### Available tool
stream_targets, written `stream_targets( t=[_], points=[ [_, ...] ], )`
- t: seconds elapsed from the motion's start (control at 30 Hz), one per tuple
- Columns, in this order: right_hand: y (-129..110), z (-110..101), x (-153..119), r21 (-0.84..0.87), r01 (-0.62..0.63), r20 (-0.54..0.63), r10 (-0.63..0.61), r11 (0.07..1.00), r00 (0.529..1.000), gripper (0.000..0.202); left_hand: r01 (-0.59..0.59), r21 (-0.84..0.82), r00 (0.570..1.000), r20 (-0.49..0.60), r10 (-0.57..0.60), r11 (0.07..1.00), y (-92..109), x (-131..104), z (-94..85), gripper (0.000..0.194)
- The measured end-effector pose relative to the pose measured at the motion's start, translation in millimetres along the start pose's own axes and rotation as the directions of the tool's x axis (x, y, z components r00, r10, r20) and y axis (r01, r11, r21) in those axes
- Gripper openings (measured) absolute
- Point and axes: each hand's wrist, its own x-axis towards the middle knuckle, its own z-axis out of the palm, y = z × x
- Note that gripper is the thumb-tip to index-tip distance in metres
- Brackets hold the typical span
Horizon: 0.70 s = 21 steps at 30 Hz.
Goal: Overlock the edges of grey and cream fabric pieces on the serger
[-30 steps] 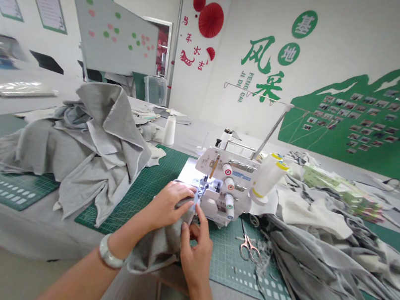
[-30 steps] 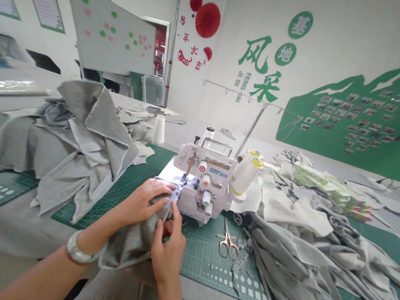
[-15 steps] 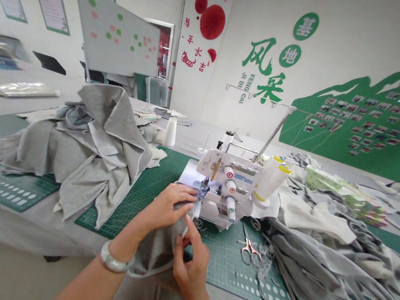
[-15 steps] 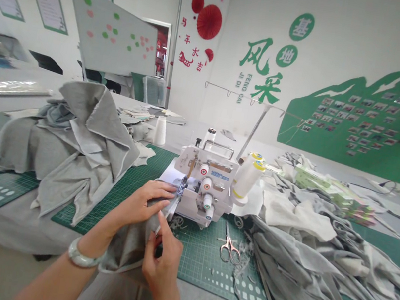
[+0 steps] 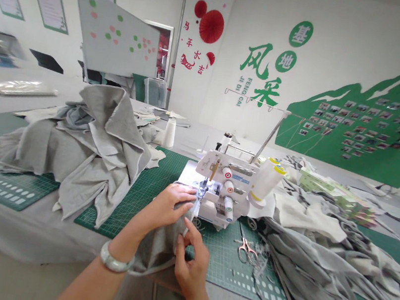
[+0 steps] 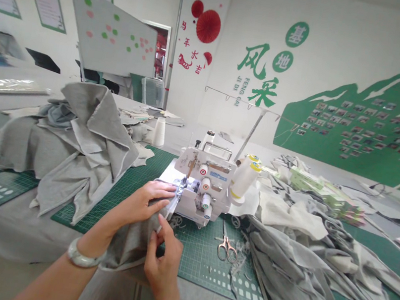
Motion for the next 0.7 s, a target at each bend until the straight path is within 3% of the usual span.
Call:
stream_targets(
  t=[0.27,0.53,0.7],
  points=[
    [-2.4,-6.8,1.1,0.056,-0.063,-0.052,0.066,0.996,0.996,0.026,0.006,0.033,1.000,0.011,-0.006,0.999,0.7,1.5,0.5,0.027],
    [1.2,-7.1,4.0,0.181,-0.171,0.004,0.173,0.968,0.985,0.019,-0.009,0.159,1.000,0.004,0.009,0.987,16.4,-2.5,-8.7,0.015],
    [4.0,-4.3,6.2,0.209,-0.198,0.038,0.194,0.958,0.980,0.017,0.019,0.203,0.999,0.029,-0.026,0.979,18.6,-7.3,-9.8,0.022]
  ],
)
